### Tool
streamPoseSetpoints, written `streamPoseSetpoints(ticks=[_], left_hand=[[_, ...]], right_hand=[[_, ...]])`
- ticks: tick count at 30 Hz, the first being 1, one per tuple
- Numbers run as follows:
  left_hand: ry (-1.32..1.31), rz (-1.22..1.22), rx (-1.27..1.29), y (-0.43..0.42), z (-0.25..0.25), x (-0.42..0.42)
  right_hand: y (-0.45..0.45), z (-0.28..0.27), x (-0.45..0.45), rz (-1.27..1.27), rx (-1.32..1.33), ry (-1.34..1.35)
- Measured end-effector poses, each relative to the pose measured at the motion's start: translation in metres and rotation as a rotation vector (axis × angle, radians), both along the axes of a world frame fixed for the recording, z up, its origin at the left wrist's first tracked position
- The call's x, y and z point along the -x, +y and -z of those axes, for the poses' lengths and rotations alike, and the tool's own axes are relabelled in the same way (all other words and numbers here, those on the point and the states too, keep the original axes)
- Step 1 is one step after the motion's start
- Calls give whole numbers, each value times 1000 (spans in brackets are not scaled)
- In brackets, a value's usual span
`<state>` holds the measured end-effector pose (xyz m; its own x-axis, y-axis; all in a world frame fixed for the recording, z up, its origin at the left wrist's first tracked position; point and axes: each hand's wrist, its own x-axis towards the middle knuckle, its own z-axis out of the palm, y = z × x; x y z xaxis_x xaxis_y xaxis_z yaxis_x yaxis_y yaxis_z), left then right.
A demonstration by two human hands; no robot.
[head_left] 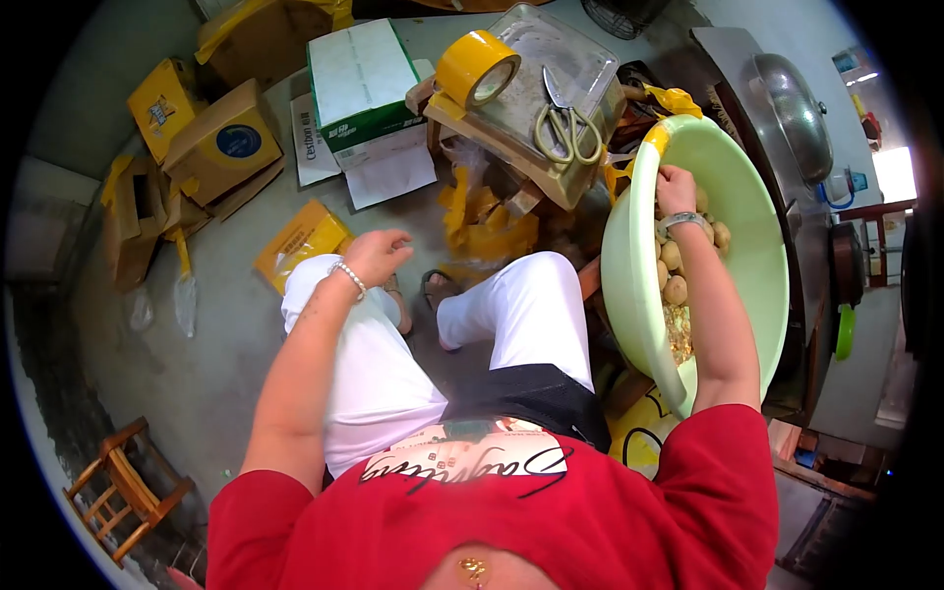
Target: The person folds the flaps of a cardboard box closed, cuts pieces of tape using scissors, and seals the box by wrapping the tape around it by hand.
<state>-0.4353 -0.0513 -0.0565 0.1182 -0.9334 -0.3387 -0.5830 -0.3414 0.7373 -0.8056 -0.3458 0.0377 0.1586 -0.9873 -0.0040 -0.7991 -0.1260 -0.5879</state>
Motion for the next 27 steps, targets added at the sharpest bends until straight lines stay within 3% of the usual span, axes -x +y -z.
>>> streamPoseSetpoints(ticks=[2, 3, 10, 13, 15, 18, 21, 25, 27], left_hand=[[-27, 8, 11, 2, -3, 1], [-39, 12, 18, 3, -3, 0], [91, -64, 24, 6, 6, -7], [82, -63, 15, 4, 2, -7], [104, -69, 12, 5, 7, -6], [133, -70, 58, 4, 10, -8], [105, -71, 37, 4, 6, -7], [66, -49, 46, 5, 2, -5], [76, -48, 30, 4, 5, -5]], right_hand=[[-5, 4, 1, -103, 264, 219], [-2, 0, 0, -79, 223, 203], [-22, 22, 23, 93, -207, -395], [-58, 23, 33, 75, 69, -331], [-75, -17, 29, -170, 305, -72], [-45, -91, 0, -376, 366, 423], [-21, -107, -23, -263, 551, 718], [-43, -108, -40, -424, 825, 895], [-42, -109, -63, -472, 767, 915]])
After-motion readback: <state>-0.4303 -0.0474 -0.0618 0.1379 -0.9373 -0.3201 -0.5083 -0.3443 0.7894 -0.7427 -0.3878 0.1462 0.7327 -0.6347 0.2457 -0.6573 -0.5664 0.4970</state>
